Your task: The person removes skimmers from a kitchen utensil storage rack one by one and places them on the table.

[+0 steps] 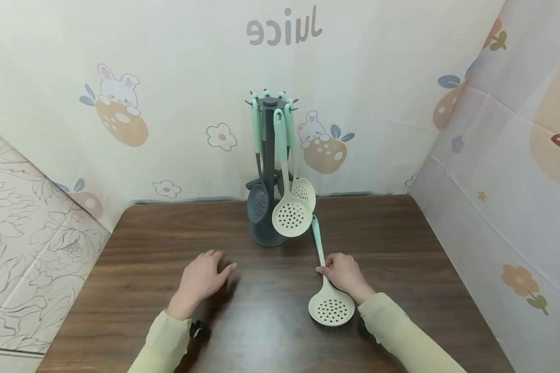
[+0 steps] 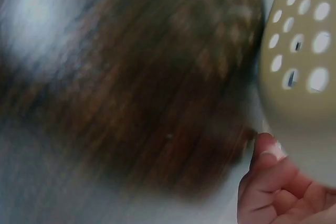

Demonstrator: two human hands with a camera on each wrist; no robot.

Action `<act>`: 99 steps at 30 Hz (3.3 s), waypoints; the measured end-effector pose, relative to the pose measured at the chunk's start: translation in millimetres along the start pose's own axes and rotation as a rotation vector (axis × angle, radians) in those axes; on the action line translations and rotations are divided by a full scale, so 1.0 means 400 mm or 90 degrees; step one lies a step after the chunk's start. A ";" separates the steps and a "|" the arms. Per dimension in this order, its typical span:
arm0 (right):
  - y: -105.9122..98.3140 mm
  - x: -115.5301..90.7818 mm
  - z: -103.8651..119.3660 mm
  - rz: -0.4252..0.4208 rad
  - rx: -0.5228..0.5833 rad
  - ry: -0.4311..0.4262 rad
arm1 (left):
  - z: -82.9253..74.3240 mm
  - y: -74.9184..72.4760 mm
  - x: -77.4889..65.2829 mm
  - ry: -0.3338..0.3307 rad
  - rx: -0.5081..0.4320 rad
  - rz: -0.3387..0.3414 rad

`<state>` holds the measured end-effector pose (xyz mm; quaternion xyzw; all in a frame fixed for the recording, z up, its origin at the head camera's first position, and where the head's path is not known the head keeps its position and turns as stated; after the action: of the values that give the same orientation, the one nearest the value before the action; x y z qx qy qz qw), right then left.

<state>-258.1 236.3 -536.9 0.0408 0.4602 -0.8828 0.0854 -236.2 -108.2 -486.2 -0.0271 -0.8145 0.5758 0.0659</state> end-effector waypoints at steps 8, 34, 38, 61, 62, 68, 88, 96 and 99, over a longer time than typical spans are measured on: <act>-0.011 0.009 -0.005 0.011 -0.036 0.007 | -0.105 -0.126 0.074 0.077 -0.061 -0.078; 0.007 0.008 0.031 0.043 -0.065 0.017 | -0.380 -0.329 0.266 0.141 -0.158 -0.258; 0.010 0.011 0.027 0.045 -0.063 0.015 | -0.387 -0.330 0.268 0.107 -0.166 -0.261; 0.013 0.015 0.024 0.060 -0.050 0.012 | -0.362 -0.254 0.347 0.085 -0.260 -0.227; 0.013 0.015 0.020 0.060 -0.049 0.014 | -0.361 -0.253 0.351 0.085 -0.252 -0.231; 0.008 0.012 0.014 0.057 -0.049 0.008 | -0.364 -0.259 0.356 0.098 -0.213 -0.288; 0.013 0.010 0.022 0.046 -0.037 0.006 | -0.357 -0.274 0.365 0.084 -0.253 -0.299; 0.019 0.012 0.019 0.039 -0.037 0.010 | -0.343 -0.278 0.378 0.119 -0.277 -0.265; 0.022 0.013 0.017 0.039 -0.035 0.010 | -0.334 -0.276 0.386 0.134 -0.298 -0.247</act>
<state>-261.7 225.2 -540.8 0.0598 0.4838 -0.8662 0.1100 -367.0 -1.9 -326.7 0.0548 -0.9037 0.3435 0.2498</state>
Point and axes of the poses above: each hand's wrist, its own x-axis towards the middle knuckle, its own y-axis out of the palm, z = x × y, the point moved 9 cm from there along x, towards the middle knuckle, and after that the axes turned 2 degrees about -y, right-handed, at the moved point
